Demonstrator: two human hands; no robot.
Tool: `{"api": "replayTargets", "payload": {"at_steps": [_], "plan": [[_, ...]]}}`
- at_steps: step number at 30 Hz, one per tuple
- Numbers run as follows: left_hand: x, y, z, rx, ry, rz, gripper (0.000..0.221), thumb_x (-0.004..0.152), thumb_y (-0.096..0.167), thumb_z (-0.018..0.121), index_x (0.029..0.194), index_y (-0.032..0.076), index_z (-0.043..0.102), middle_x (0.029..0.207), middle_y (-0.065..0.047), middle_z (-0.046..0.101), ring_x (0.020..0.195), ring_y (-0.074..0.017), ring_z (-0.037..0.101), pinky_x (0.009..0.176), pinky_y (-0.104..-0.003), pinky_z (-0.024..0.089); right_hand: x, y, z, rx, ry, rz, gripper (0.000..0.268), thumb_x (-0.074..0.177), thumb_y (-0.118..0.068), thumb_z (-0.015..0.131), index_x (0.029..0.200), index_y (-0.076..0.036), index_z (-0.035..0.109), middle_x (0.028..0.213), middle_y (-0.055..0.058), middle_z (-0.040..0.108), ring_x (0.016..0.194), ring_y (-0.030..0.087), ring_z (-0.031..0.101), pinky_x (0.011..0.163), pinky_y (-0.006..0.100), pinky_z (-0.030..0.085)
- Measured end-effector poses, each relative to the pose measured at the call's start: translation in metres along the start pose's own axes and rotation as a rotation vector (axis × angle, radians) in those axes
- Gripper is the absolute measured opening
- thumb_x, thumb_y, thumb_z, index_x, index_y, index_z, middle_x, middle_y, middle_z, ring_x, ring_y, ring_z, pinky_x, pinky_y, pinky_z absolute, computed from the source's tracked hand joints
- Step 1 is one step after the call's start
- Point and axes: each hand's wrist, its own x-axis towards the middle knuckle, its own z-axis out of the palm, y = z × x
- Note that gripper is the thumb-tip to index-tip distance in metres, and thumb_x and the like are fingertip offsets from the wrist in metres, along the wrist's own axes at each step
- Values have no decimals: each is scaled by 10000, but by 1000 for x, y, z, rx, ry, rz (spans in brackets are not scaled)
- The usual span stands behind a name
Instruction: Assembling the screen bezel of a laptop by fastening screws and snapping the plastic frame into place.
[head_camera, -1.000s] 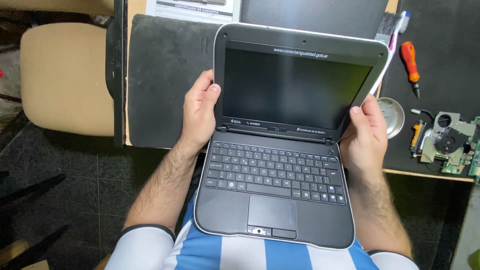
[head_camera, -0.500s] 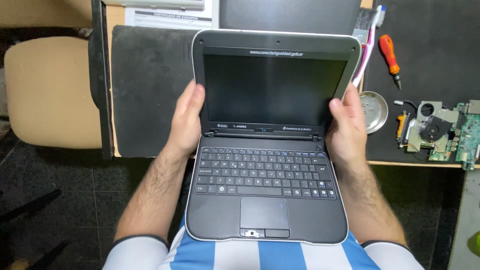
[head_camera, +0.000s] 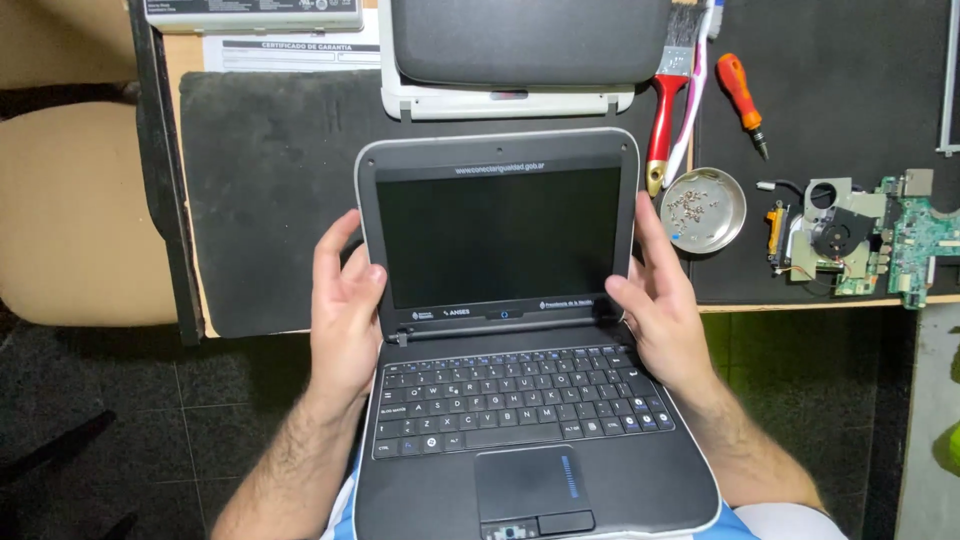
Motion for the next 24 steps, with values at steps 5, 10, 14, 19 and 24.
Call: {"api": "replayTargets", "payload": {"at_steps": [5, 10, 14, 19, 24], "plan": [[-7, -20, -10, 187, 20, 152, 647, 1190, -55, 586, 1823, 33, 478, 1919, -237, 478, 1747, -358, 474, 1448, -571, 442, -15, -5, 6, -70, -4, 24, 891, 1073, -34, 710, 1894, -10, 365, 2055, 176, 206, 1892, 348, 152, 1546, 555, 149], [-6, -13, -1, 291, 30, 256, 672, 1141, -161, 530, 1799, -22, 511, 1974, -261, 393, 1842, -420, 354, 1517, -579, 317, -13, -8, 12, -88, -5, -51, 830, 1119, -78, 699, 1889, -33, 392, 2078, 167, 125, 1908, 367, 87, 1556, 554, 122], [1, 7, -4, 651, -121, 306, 665, 1150, -101, 542, 1812, -56, 506, 1929, -292, 455, 1821, -467, 364, 1491, -636, 316, -2, -18, 7, -263, -89, -98, 811, 1108, -32, 701, 1870, -4, 427, 2053, 202, 210, 1901, 401, 120, 1542, 587, 158], [25, 61, -19, 1173, -462, 437, 892, 1045, 112, 916, 1809, -84, 499, 1887, -360, 488, 1737, -571, 475, 1413, -717, 401, 20, -53, -8, -945, -382, -324, 1046, 921, -195, 1005, 1837, -17, 532, 1978, 264, 384, 1829, 475, 347, 1500, 598, 272], [45, 89, -38, 1367, -905, 191, 1679, 767, 512, 1179, 1920, -26, 84, 2048, -259, 27, 1897, -434, 69, 1513, -604, 109, 40, -88, -14, -1177, -720, -246, 1272, 826, -434, 1078, 1870, -121, 424, 2008, 314, 230, 1852, 480, 284, 1360, 591, 449]]}}
